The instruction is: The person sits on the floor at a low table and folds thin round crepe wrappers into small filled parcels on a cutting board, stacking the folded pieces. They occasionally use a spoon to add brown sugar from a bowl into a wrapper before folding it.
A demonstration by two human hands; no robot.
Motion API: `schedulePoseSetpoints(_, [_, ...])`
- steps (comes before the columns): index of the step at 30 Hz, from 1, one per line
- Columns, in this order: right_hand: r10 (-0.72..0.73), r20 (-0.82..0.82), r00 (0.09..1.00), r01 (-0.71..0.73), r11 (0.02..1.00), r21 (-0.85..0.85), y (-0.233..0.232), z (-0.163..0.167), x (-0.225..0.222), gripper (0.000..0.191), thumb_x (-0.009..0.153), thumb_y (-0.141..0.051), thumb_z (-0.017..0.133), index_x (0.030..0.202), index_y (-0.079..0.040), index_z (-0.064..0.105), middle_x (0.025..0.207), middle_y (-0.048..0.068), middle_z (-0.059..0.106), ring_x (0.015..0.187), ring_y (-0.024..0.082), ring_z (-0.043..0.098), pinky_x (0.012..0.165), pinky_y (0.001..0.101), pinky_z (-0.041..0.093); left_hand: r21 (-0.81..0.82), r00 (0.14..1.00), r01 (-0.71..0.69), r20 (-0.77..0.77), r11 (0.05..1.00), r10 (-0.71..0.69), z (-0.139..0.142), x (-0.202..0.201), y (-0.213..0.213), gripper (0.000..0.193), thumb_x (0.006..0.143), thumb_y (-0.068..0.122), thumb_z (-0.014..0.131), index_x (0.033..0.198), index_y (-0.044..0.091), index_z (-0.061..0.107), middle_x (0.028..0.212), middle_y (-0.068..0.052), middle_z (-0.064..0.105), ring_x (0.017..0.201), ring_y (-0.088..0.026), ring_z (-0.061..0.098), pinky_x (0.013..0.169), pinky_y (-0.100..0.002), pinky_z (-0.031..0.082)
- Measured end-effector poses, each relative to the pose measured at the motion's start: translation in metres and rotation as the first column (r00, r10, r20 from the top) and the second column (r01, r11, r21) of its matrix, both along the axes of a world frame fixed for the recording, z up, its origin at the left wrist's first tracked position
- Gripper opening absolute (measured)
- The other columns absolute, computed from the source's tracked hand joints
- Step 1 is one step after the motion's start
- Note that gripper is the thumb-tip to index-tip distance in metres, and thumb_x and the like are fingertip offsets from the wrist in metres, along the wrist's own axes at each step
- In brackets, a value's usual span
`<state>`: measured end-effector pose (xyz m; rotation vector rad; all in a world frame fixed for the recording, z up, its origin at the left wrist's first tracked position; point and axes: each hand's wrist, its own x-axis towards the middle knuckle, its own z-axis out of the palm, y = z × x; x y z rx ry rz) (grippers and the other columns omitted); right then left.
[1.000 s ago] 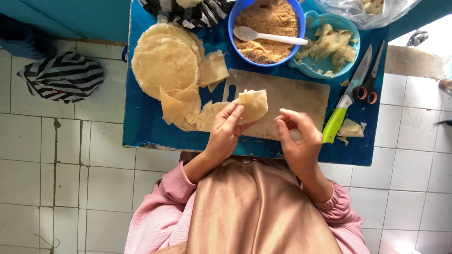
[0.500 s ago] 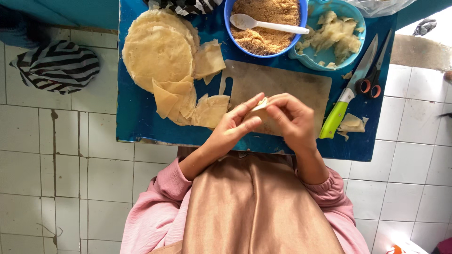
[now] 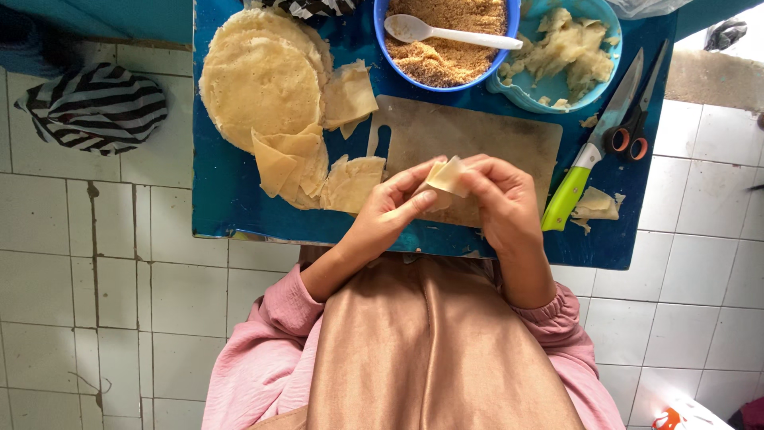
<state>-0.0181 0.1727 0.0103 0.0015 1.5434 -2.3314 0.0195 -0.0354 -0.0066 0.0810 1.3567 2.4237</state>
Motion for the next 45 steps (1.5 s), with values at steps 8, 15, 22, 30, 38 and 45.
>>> schedulePoseSetpoints(8, [-0.29, -0.099, 0.952, 0.288, 0.957, -0.03, -0.004, 0.027, 0.003, 0.013, 0.104, -0.01, 0.062, 0.099, -0.001, 0.069, 0.102, 0.013, 0.072, 0.089, 0.021, 0.07, 0.084, 0.035, 0.056, -0.097, 0.995, -0.095, -0.003, 0.991, 0.095, 0.008, 0.006, -0.004, 0.046, 0.1, 0.006, 0.042, 0.142, 0.003, 0.061, 0.122, -0.003, 0.066, 0.099, -0.011, 0.063, 0.081, -0.027, 0.058])
schedulePoseSetpoints(15, [0.37, -0.744, 0.556, 0.414, 0.653, 0.634, -0.025, 0.053, 0.025, 0.013, 0.095, -0.015, 0.073, 0.102, -0.004, 0.071, 0.113, 0.012, 0.07, 0.111, 0.024, 0.063, 0.097, 0.0359, 0.051, -0.073, 0.998, -0.034, 0.05, 0.997, 0.038, 0.005, 0.008, 0.001, 0.029, 0.11, 0.024, 0.055, 0.133, 0.006, 0.061, 0.111, -0.001, 0.065, 0.096, -0.007, 0.064, 0.077, -0.024, 0.056])
schedulePoseSetpoints(22, [0.112, -0.096, 0.989, -0.094, 0.98, 0.175, -0.014, 0.026, -0.003, 0.023, 0.103, -0.011, 0.059, 0.121, 0.0, 0.068, 0.12, 0.002, 0.071, 0.117, 0.012, 0.063, 0.106, 0.025, 0.048, -0.11, 0.997, -0.041, 0.054, 0.993, 0.047, 0.015, 0.0, -0.003, 0.026, 0.107, 0.022, 0.057, 0.126, 0.006, 0.064, 0.103, 0.001, 0.07, 0.089, -0.005, 0.065, 0.069, -0.023, 0.055])
schedulePoseSetpoints(30, [0.039, -0.409, 0.912, 0.279, 0.672, 0.686, -0.028, -0.009, -0.014, 0.008, 0.1, -0.002, 0.075, 0.105, 0.0, 0.07, 0.093, 0.006, 0.071, 0.078, 0.013, 0.068, 0.069, 0.0269, 0.053, -0.772, 0.838, -0.506, -0.546, 0.384, 0.006, 0.03, -0.021, -0.001, 0.011, 0.103, 0.021, 0.065, 0.107, 0.01, 0.065, 0.098, -0.012, 0.068, 0.085, -0.034, 0.069, 0.07, -0.042, 0.055])
schedulePoseSetpoints(38, [0.415, -0.634, 0.652, 0.632, 0.165, 0.757, -0.045, 0.019, -0.028, 0.022, 0.087, -0.008, 0.081, 0.104, -0.004, 0.068, 0.103, 0.016, 0.062, 0.098, 0.037, 0.061, 0.083, 0.0459, 0.046, -0.749, 0.774, -0.623, -0.632, 0.226, 0.036, 0.034, -0.034, 0.0, 0.018, 0.101, 0.019, 0.064, 0.115, 0.007, 0.062, 0.1, -0.013, 0.067, 0.083, -0.034, 0.069, 0.069, -0.044, 0.055])
schedulePoseSetpoints(45, [0.62, -0.67, 0.407, 0.556, 0.414, 0.721, -0.084, 0.032, -0.041, 0.024, 0.088, -0.004, 0.076, 0.111, -0.005, 0.069, 0.115, 0.009, 0.062, 0.111, 0.03, 0.061, 0.097, 0.0416, 0.05, -0.788, 0.796, -0.604, -0.587, 0.121, 0.148, 0.04, -0.006, -0.063, 0.011, 0.101, 0.02, 0.073, 0.105, 0.012, 0.068, 0.093, -0.006, 0.068, 0.085, -0.029, 0.068, 0.075, -0.043, 0.052])
